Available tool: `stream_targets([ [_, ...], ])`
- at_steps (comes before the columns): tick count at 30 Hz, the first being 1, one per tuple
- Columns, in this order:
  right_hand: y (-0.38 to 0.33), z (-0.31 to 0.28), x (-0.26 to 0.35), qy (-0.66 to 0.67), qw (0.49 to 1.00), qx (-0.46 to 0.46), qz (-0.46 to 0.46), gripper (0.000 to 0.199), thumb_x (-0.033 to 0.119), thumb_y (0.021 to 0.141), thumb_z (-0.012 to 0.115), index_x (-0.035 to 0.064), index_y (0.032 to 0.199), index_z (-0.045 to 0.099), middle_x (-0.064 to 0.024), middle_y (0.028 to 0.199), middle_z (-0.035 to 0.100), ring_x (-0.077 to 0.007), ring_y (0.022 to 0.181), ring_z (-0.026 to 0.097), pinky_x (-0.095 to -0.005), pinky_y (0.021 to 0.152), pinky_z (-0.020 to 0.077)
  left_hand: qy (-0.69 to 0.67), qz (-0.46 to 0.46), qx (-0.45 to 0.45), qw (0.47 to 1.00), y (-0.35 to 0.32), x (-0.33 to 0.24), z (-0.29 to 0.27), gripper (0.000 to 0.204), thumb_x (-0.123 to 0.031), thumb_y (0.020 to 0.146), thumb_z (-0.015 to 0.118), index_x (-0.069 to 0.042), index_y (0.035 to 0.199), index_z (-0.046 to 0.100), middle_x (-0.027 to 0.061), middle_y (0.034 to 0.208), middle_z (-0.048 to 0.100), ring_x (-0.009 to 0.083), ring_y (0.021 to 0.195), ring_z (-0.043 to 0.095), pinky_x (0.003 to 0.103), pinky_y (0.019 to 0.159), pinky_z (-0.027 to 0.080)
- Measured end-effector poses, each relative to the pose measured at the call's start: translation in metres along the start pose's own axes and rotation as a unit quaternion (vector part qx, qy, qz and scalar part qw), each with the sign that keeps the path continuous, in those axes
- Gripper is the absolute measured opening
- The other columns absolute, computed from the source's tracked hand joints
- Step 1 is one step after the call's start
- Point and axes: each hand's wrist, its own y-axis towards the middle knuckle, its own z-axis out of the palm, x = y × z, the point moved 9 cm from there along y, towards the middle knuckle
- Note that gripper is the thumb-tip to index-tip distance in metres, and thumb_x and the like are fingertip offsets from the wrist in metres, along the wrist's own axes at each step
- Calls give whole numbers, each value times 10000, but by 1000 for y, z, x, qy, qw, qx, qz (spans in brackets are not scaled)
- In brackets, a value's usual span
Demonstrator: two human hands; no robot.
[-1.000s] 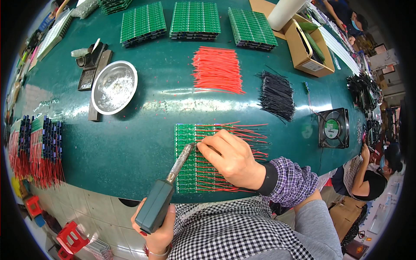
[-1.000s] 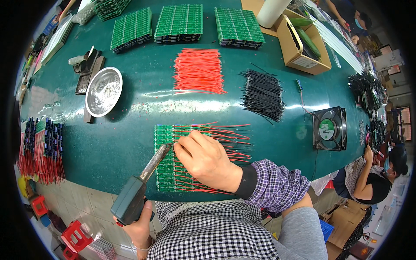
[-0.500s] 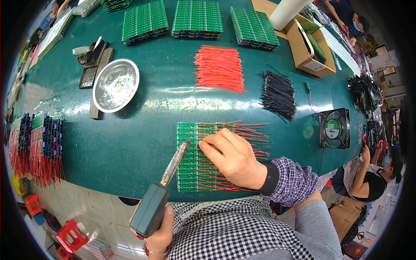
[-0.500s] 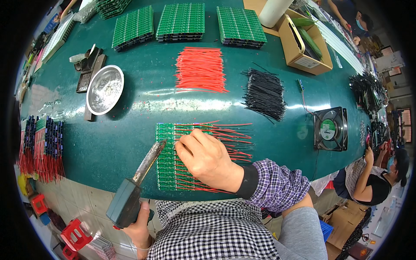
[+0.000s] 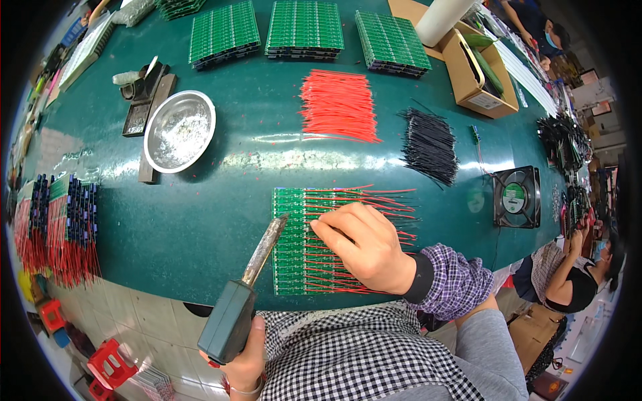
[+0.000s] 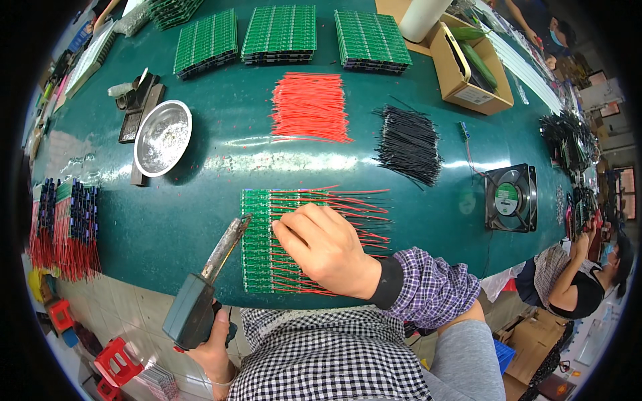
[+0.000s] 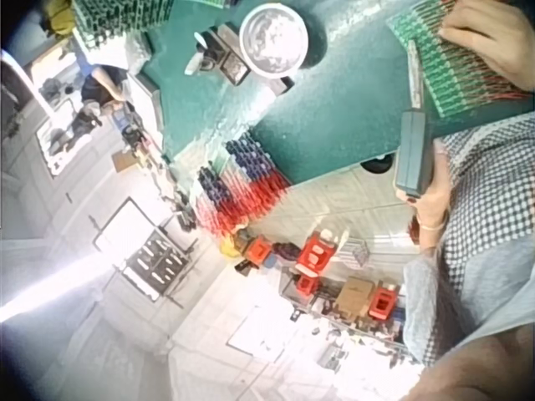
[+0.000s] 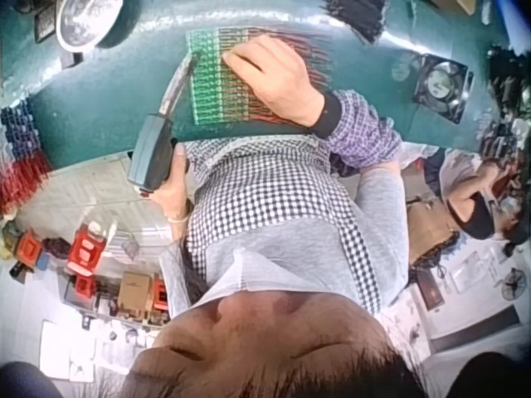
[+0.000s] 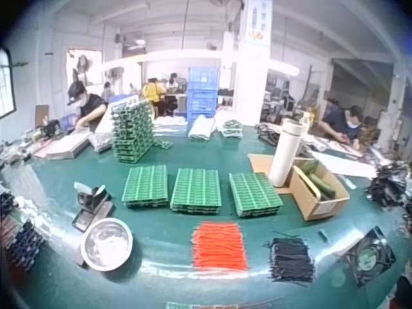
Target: The person solders wires onto circuit boards using a soldering iron.
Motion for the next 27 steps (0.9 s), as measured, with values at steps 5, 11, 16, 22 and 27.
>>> stream_targets([
  [5,-2,5,2,19,1000,6,0,279,14,739,717,-62,1007,705,-114,932,664,-242,814,646,-337,674,554,11,14,14,1000,3,-6,2,366,-50,738,867,72,1043,706,132,929,718,208,754,676,324,664,533],
  [11,-2,8,1,24,999,22,7,307,3,730,717,-72,1028,709,-128,960,675,-250,801,652,-329,654,562,9,3,51,999,9,-15,10,264,-3,706,812,65,944,720,140,848,697,237,696,665,336,647,529],
  [16,-2,9,1,21,999,28,9,316,6,722,717,-74,1028,705,-132,967,673,-255,816,651,-330,658,563,32,31,64,997,11,-22,12,241,1,694,801,56,915,720,143,821,680,255,670,652,342,629,517],
  [22,-2,11,1,26,999,29,9,326,12,710,714,-71,1025,698,-138,975,676,-260,828,653,-333,666,565,18,19,67,997,11,-20,13,227,4,701,796,56,904,712,130,803,665,237,650,635,332,599,496],
  [27,0,11,4,5,1000,17,-11,268,28,710,707,-71,959,693,-103,884,626,-232,829,619,-325,682,559,31,41,84,995,10,-20,15,196,6,717,786,44,891,704,122,796,647,242,632,623,336,577,482],
])
